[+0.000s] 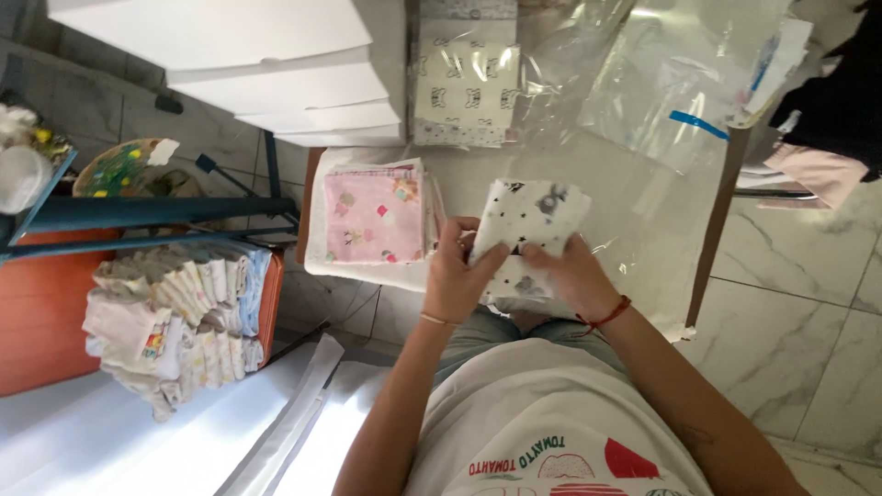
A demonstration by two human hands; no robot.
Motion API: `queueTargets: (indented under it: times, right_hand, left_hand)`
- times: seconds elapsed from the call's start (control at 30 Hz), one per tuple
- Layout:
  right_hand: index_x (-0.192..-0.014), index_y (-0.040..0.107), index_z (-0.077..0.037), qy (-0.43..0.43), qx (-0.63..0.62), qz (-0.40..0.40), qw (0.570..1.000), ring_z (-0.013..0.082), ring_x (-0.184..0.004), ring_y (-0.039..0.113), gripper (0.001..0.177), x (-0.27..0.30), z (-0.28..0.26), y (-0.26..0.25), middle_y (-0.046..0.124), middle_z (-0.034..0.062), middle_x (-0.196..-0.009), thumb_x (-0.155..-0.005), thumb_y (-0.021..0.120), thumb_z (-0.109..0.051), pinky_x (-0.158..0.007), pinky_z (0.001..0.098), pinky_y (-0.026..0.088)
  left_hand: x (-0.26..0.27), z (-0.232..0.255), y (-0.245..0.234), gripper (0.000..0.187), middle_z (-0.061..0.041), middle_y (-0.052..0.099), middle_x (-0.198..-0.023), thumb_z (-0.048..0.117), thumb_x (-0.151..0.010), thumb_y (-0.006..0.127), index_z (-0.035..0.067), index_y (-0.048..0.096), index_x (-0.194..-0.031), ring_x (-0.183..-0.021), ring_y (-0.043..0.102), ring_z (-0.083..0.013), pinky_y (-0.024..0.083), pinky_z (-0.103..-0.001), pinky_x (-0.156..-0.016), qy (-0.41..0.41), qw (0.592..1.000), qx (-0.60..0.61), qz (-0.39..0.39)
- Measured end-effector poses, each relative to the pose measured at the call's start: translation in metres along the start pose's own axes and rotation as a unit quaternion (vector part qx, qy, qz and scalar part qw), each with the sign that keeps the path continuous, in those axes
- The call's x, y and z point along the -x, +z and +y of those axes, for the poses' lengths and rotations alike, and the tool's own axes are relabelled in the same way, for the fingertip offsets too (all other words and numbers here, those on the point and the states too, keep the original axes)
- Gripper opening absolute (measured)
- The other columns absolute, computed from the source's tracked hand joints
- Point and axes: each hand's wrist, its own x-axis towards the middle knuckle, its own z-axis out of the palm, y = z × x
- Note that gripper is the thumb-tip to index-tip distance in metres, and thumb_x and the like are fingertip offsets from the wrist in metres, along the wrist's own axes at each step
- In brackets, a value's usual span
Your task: Packaging small fabric items into clear plastic bags
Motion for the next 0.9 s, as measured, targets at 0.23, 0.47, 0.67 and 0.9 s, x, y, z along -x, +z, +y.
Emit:
queueTargets:
  times: [0.23, 0.47, 0.67, 0.9]
  right_hand:
    - [-0.118, 0.044, -0.003, 0.032, 0.076, 0.151, 0.985, 0.0206, -0.087, 0.054, 0.055, -0.027, 0.086, -0.073, 0.056, 0.0136, -0.100, -0.073, 0.070, -0.021, -0.071, 0.0341, 0.048]
    - [-0.107, 0.053, -0.006, -0.014, 0.179, 0.238, 0.955, 0.0244, -0.091, 0.055, 0.037, -0.032, 0.107, -0.085, 0.056, 0.0121, -0.095, -0.073, 0.064, -0.017, -0.075, 0.0362, 0.047]
    - [-0.102, 0.057, -0.003, 0.052, 0.113, 0.227, 0.966, 0.0171, -0.070, 0.058, 0.049, -0.048, 0.102, -0.084, 0.060, 0.0113, -0.084, -0.071, 0.072, -0.038, -0.059, 0.0306, 0.048]
    - [-0.094, 0.059, -0.002, -0.001, 0.168, 0.217, 0.962, 0.0250, -0.083, 0.058, 0.030, -0.019, 0.061, -0.063, 0.059, 0.0165, -0.090, -0.079, 0.064, -0.027, -0.066, 0.0370, 0.048]
  left_hand:
    - [-0.040, -0.119, 0.022, 0.038, -0.015, 0.058, -0.104, 0.010, -0.079, 0.057, 0.012, 0.045, -0.115, -0.097, 0.056, -0.0324, 0.049, -0.041, -0.077, -0.044, 0.967, -0.251, -0.011]
    - [-0.045, -0.147, 0.026, 0.027, -0.008, 0.055, -0.076, 0.017, -0.066, 0.067, 0.013, 0.058, -0.091, -0.073, 0.059, -0.0287, 0.047, -0.037, -0.067, 0.056, 0.926, -0.370, 0.051]
    - [-0.045, -0.139, 0.029, 0.022, -0.007, 0.055, -0.078, 0.024, -0.073, 0.064, 0.016, 0.057, -0.092, -0.078, 0.057, -0.0269, 0.046, -0.036, -0.069, 0.020, 0.934, -0.352, 0.064]
    - [-0.045, -0.139, 0.025, 0.019, -0.007, 0.059, -0.077, 0.030, -0.078, 0.060, 0.016, 0.058, -0.091, -0.079, 0.059, -0.0243, 0.047, -0.034, -0.070, -0.010, 0.946, -0.316, 0.072]
